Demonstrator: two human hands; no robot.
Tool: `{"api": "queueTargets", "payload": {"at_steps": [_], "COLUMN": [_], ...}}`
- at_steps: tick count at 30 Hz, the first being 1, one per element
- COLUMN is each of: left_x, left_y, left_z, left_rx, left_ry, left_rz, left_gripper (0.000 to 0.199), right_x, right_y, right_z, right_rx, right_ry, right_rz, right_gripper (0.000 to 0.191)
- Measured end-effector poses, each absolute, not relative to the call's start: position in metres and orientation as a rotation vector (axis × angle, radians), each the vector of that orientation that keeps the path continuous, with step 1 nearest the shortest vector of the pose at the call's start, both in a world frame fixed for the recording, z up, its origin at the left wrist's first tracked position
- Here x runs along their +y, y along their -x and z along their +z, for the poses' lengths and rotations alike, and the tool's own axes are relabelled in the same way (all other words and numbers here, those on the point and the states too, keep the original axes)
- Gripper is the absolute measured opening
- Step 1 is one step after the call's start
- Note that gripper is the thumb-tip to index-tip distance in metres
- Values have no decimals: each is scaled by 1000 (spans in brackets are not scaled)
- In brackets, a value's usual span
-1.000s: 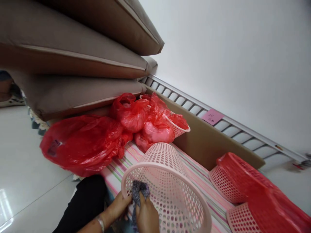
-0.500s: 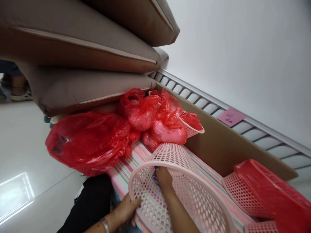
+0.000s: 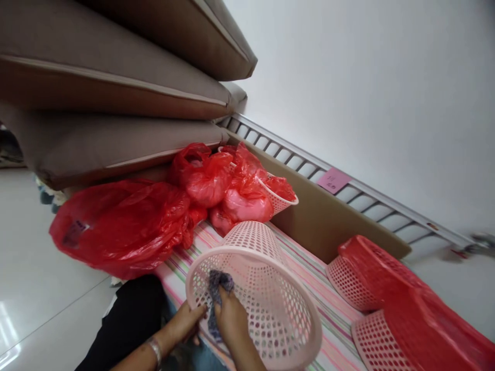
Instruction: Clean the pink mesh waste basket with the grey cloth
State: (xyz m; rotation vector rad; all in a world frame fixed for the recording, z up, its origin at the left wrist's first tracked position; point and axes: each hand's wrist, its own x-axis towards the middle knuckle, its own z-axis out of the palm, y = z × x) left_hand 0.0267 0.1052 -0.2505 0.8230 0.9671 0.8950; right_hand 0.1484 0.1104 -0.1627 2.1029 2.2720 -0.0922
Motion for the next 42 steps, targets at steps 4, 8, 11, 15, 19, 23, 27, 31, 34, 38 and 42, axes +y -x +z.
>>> {"api": "queueTargets", "payload": {"at_steps": [4,8,11,15,19,23,27,31,34,38,42], "left_x": [105,103,102,104,105,102,101,106,110,110,99], "left_y": [-24,-21,-21,-25,-26,-22,-15,-5,0,-1,-12], "left_z": [-253,-243,-241,-247,-247,-240,-234,-226,-222,-223,-231], "left_rx": [994,1017,991,964,982,987,1004,1130,1134,1062,959], "left_ry": [-872,-917,-921,-896,-865,-894,-938,-984,-998,-1018,-1035], "left_rz": [882,864,880,903,886,878,891,1027,1019,971,907], "left_gripper": [55,58,56,54,52,46,50,54,55,57,61], "right_x": [84,69,62,74,119,170,192,193,191,187,174], "right_y": [-146,-143,-139,-137,-147,-163,-173,-177,-176,-178,-193], "right_z": [-161,-161,-162,-162,-156,-149,-146,-148,-149,-147,-143], "right_rx": [2329,2301,2240,2143,2008,1847,1830,1864,1884,1911,1866], "right_ry": [-2066,-2068,-2092,-2145,-2232,-2353,-2372,-2342,-2334,-2321,-2348], "right_rz": [-73,-51,-29,-16,-64,-142,-82,-50,-37,-21,-44], "right_gripper": [55,56,55,49,48,44,42,41,42,39,41]}}
